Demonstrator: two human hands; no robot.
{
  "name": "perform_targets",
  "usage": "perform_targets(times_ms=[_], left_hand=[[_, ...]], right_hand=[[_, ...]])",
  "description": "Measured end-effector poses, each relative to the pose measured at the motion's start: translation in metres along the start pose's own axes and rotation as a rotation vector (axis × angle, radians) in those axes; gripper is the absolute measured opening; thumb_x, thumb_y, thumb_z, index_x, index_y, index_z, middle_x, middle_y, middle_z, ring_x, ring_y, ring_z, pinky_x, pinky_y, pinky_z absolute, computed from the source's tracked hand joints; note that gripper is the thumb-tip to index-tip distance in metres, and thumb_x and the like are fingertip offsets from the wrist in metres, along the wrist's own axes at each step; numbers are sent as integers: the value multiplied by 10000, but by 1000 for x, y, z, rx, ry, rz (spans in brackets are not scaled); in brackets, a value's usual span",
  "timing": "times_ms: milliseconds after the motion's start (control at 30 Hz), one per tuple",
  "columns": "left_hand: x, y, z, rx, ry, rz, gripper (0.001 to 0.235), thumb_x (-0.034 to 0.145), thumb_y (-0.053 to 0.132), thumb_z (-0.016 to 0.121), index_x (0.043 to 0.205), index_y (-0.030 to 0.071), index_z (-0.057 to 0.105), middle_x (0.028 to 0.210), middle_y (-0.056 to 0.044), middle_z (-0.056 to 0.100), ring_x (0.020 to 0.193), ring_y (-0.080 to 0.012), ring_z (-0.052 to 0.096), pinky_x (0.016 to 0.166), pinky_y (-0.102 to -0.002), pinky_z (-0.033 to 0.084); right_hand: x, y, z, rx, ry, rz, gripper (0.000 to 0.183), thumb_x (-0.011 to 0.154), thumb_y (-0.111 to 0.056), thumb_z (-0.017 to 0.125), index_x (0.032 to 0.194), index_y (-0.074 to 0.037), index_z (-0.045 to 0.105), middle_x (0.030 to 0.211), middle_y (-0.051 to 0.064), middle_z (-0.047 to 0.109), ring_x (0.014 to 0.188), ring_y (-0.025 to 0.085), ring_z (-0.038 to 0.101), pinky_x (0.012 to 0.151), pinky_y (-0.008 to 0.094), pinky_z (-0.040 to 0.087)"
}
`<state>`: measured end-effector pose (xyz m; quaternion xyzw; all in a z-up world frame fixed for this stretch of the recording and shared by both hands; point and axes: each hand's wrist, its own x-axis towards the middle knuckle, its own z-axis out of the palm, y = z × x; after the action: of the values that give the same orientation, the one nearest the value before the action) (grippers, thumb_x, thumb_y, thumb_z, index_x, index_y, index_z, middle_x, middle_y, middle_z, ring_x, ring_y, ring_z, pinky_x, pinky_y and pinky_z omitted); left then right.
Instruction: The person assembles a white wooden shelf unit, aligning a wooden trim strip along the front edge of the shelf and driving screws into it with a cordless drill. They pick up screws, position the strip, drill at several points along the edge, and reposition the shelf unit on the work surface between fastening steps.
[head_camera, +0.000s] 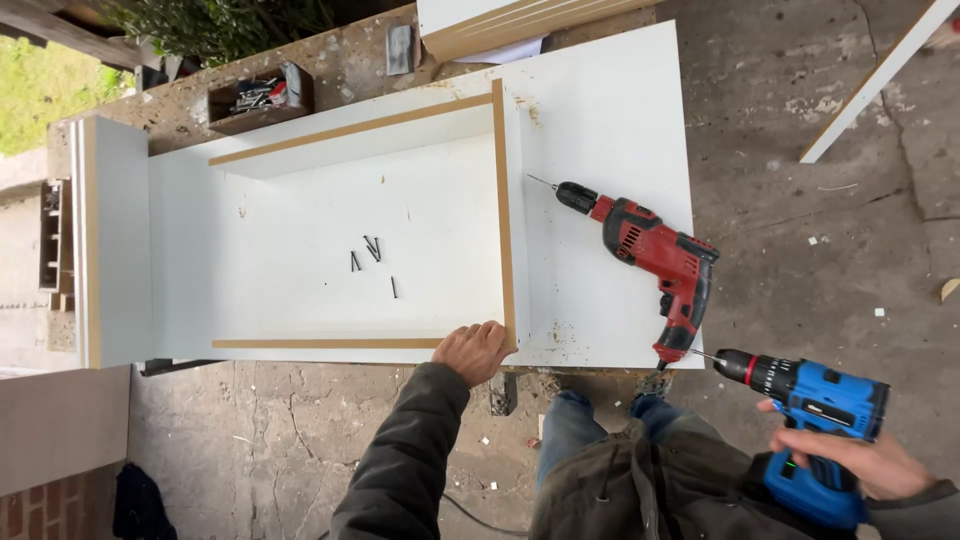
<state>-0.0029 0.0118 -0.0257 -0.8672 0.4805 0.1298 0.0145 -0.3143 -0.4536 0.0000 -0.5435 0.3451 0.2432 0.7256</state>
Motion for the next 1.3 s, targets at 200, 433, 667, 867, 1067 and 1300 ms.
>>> perform_targets(times_ms=[200, 433, 667, 867, 1067, 1300], left_hand=[[-2, 18, -15, 36, -64, -13, 460, 1078, 462, 453, 1031, 25, 588, 929, -198, 723, 749, -327, 735, 674, -457, 623], [-8, 13, -3, -25, 139, 74, 404, 1063, 428, 488, 1011, 42, 597, 918, -174, 720, 790, -319, 729, 693, -451, 618], [-9, 8, -15, -138, 77, 14, 452, 1077, 480, 487, 1122, 48, 609, 979, -177, 726, 808, -312, 727, 729, -463, 618], [-3, -96, -19, -431, -136, -508, 815, 947, 743, 394, 1376, 58, 506, 1147, -230, 711, 980, -360, 722, 835, -496, 584], [-25, -227, 61, -369, -84, -1075, 285, 939, 305, 687, 1092, 66, 711, 1087, -225, 731, 1036, -411, 699, 899, -514, 562], [-7, -255, 86, -620, -187, -1140, 279, 874, 189, 690, 1035, -20, 781, 1117, -263, 748, 1063, -402, 720, 943, -436, 578]], right_hand=[[-15, 5, -27, -136, 71, 74, 491, 836, -121, 794, 1301, -41, 660, 862, 227, 731, 665, 254, 636, 641, 412, 543], [-2, 22, -32, -170, 230, 83, 464, 882, -46, 754, 1333, 22, 669, 952, 264, 751, 805, 321, 739, 672, 486, 586], [30, 53, -62, -250, 116, -131, 522, 883, 0, 752, 1382, 79, 622, 1038, 220, 750, 820, 318, 752, 676, 462, 615], [51, 52, -46, -434, 174, 187, 555, 912, -74, 730, 1446, 0, 599, 961, 241, 768, 728, 287, 722, 736, 425, 597], [24, 60, -28, -624, 261, 69, 590, 881, -143, 813, 1444, -33, 673, 949, 194, 765, 696, 263, 682, 642, 419, 594], [6, 24, 24, -546, 358, 193, 295, 860, -178, 846, 1078, -14, 735, 946, 151, 784, 808, 249, 781, 737, 421, 652]])
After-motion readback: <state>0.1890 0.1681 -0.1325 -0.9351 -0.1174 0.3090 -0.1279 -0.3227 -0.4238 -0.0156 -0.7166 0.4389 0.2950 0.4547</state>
